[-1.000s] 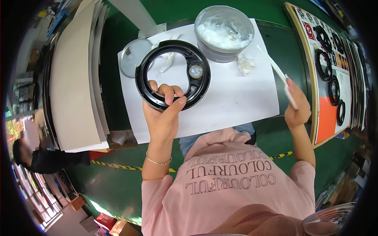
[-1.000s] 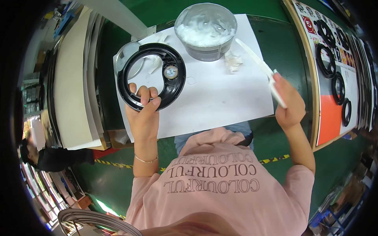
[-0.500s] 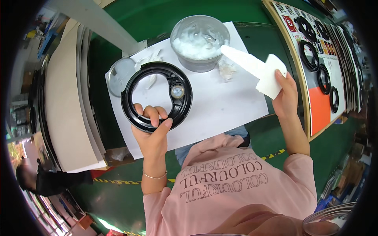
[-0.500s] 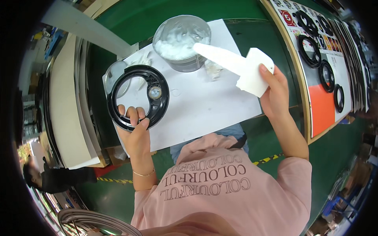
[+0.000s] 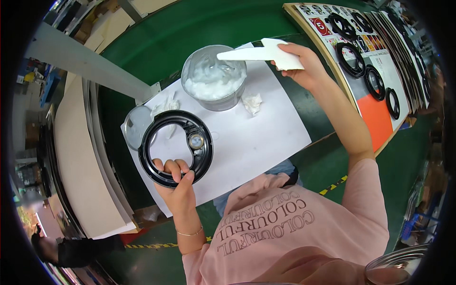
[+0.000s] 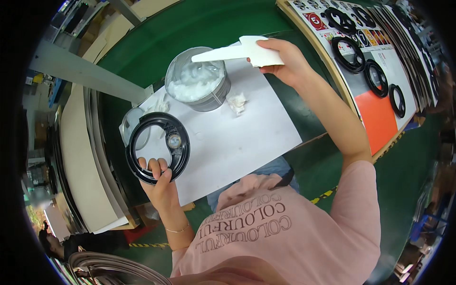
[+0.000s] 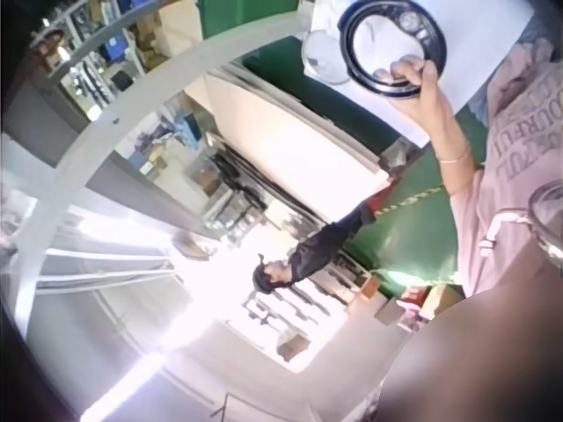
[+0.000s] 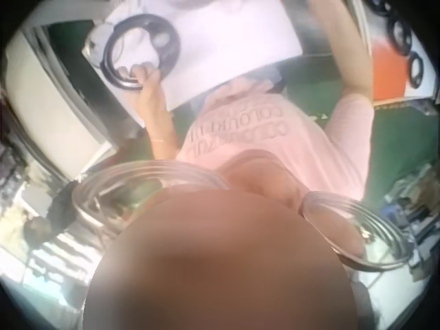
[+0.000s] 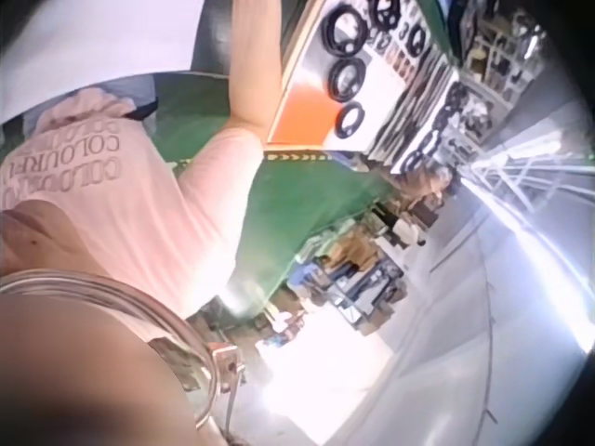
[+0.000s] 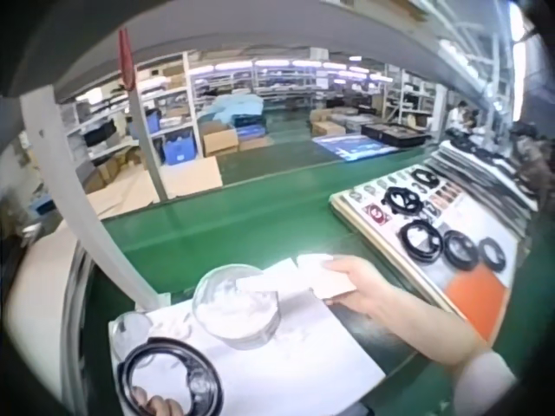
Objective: Applying white grease to circular black components using a small white spatula.
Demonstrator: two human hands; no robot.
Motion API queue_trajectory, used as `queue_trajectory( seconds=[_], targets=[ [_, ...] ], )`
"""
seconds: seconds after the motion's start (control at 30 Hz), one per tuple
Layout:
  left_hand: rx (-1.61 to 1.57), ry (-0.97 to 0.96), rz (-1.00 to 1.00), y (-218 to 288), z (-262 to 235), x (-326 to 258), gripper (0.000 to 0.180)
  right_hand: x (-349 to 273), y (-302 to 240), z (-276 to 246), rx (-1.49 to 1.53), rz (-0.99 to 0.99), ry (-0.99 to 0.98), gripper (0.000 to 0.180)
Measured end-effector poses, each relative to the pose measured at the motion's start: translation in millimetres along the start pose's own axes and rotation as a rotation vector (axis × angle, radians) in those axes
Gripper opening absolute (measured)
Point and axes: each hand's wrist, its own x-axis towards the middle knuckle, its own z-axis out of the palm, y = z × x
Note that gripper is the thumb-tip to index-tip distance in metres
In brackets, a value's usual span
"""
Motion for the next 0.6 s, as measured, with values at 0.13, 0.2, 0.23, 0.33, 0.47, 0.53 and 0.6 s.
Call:
queue_trajectory(
  seconds=[0.13,0.2,0.23,0.33,0.47,0.53,0.6],
  targets=[
    [0.006,0.033,0.003,0.4,-3.3,3.3,0.052,2.5,-10.7,6.7,-0.071,-0.111,-0.089,0.033],
    [0.011,0.033,0.006,-0.4,-1.2,6.1,0.052,2.8,-13.5,5.2,-0.104,-0.144,-0.084,0.034],
    [0.016,0.021,0.001,-3.0,1.9,8.5,0.052,2.7,-13.3,0.3,-0.114,-0.19,-0.084,0.034],
    [0.051,-0.019,0.016,-7.9,3.9,10.1,0.05,-3.3,-17.9,-15.4,-0.131,-0.273,-0.099,0.031],
    [0.221,0.164,0.11,-7.9,-32.2,-1.1,0.064,10.2,-16.5,3.5,-0.485,-0.503,-0.149,0.025],
    [0.243,-0.136,0.284,-12.2,-43.7,11.8,0.056,12.8,-17.6,3.3,-0.667,-0.74,-0.225,0.024],
    [0.358,-0.543,0.69,-14.1,-50.4,30.1,0.04,-4.4,-30.4,6.9,-0.815,-0.883,-0.291,0.02]
  ],
)
